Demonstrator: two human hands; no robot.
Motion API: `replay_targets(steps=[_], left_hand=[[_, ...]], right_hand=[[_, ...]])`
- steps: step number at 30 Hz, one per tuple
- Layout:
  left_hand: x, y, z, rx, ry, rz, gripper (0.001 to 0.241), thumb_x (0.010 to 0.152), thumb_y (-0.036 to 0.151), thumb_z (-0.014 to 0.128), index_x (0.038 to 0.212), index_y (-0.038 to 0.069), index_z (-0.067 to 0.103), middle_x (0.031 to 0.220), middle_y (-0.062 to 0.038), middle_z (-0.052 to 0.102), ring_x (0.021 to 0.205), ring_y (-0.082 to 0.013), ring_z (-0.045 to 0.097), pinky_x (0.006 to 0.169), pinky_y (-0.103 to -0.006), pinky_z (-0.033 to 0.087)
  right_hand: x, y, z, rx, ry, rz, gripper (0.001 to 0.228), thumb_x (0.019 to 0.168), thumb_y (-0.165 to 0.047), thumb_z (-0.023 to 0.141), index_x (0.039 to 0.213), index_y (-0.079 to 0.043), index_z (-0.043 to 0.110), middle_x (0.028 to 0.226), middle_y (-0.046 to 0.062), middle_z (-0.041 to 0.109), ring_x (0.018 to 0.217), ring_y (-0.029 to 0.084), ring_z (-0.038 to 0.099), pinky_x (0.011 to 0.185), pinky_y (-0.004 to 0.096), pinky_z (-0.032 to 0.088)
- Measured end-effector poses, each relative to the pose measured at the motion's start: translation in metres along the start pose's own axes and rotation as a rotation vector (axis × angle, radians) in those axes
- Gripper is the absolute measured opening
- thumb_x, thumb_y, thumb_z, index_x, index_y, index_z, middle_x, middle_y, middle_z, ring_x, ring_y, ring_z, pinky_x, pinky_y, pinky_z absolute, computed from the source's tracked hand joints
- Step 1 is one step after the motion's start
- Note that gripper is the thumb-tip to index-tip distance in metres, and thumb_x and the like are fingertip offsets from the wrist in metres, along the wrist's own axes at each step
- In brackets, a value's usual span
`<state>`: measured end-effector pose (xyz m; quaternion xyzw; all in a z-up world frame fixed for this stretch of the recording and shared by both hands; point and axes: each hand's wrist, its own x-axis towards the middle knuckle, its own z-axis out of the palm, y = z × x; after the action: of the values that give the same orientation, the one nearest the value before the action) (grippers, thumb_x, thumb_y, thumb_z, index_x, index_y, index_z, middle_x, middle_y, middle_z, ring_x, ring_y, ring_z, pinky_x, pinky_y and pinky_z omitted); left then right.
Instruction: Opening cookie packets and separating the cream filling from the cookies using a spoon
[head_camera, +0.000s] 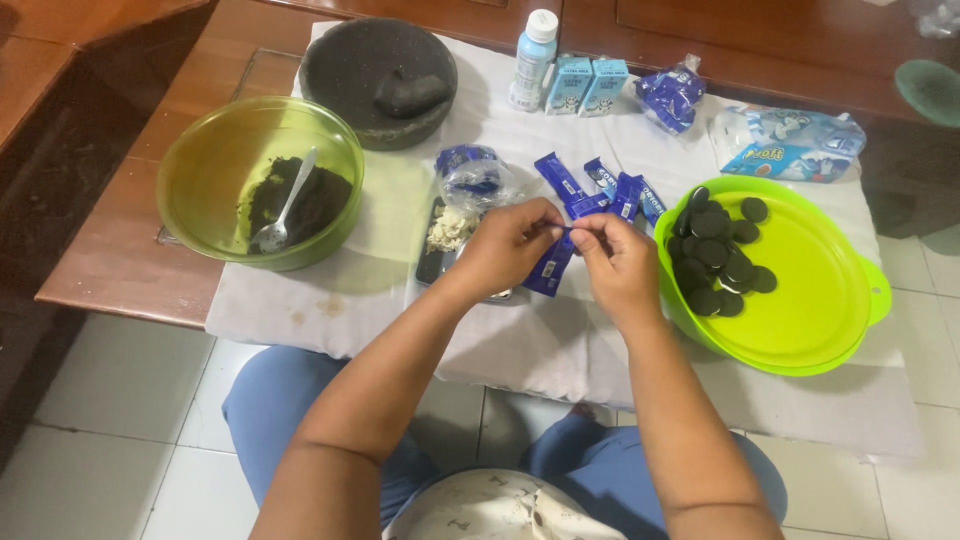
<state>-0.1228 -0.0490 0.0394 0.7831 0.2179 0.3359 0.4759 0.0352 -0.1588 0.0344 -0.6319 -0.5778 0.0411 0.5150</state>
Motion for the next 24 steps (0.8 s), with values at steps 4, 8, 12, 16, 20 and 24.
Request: replay_targets(steps=[4, 8, 12, 16, 20, 24], left_hand=[[-0.002, 0.000, 0.006, 0.023, 0.010, 0.037, 0.009, 0.093, 0.012, 0.069, 0.102, 0.014, 0.071, 0.077, -0.008, 0.073, 0.078, -0.0286, 0.074, 0.073, -0.0396, 0.058], [0.000, 0.007, 0.010, -0.004, 0.014, 0.116, 0.008, 0.098, 0.016, 0.065, 0.098, 0.015, 0.074, 0.075, -0.010, 0.071, 0.079, -0.0325, 0.073, 0.074, -0.0406, 0.058], [0.003, 0.003, 0.023, -0.142, 0.022, -0.041, 0.014, 0.100, 0.019, 0.061, 0.096, 0.018, 0.074, 0.074, -0.007, 0.069, 0.079, -0.0201, 0.068, 0.077, -0.0387, 0.055], [0.005, 0.006, 0.042, -0.216, 0.042, -0.160, 0.017, 0.101, 0.021, 0.059, 0.094, 0.018, 0.074, 0.073, -0.005, 0.068, 0.079, -0.0170, 0.065, 0.077, -0.0372, 0.054], [0.017, -0.010, 0.055, -0.237, 0.142, -0.311, 0.019, 0.099, 0.024, 0.059, 0.093, 0.017, 0.075, 0.076, -0.008, 0.070, 0.083, -0.0228, 0.070, 0.079, -0.0385, 0.054], [0.035, -0.024, 0.052, -0.247, 0.288, -0.472, 0.025, 0.097, 0.029, 0.056, 0.097, 0.014, 0.075, 0.085, -0.013, 0.073, 0.093, -0.0305, 0.073, 0.082, -0.0444, 0.055]], right_hand=[[0.004, -0.002, -0.009, -0.119, -0.045, -0.145, 0.015, 0.103, -0.023, 0.072, 0.096, -0.010, 0.075, 0.075, 0.008, 0.071, 0.072, 0.032, 0.070, 0.068, 0.039, 0.056], [0.004, 0.000, -0.006, -0.270, 0.014, -0.321, 0.022, 0.108, -0.026, 0.064, 0.096, -0.009, 0.070, 0.079, 0.008, 0.065, 0.076, 0.034, 0.068, 0.072, 0.042, 0.055], [0.008, -0.004, -0.005, -0.362, 0.139, -0.555, 0.018, 0.107, -0.013, 0.064, 0.091, -0.004, 0.066, 0.083, 0.010, 0.061, 0.075, 0.035, 0.064, 0.071, 0.042, 0.054], [0.007, 0.006, -0.008, -0.364, 0.149, -0.578, 0.015, 0.105, -0.005, 0.065, 0.090, -0.002, 0.066, 0.081, 0.010, 0.061, 0.074, 0.034, 0.064, 0.067, 0.044, 0.053], [-0.002, 0.023, -0.003, -0.411, 0.157, -0.659, 0.009, 0.103, -0.006, 0.067, 0.094, -0.005, 0.068, 0.086, 0.009, 0.062, 0.078, 0.031, 0.065, 0.071, 0.043, 0.055], [-0.011, 0.005, -0.004, -0.308, 0.187, -0.741, 0.010, 0.102, -0.006, 0.065, 0.093, -0.006, 0.069, 0.085, 0.009, 0.063, 0.071, 0.030, 0.064, 0.066, 0.042, 0.055]])
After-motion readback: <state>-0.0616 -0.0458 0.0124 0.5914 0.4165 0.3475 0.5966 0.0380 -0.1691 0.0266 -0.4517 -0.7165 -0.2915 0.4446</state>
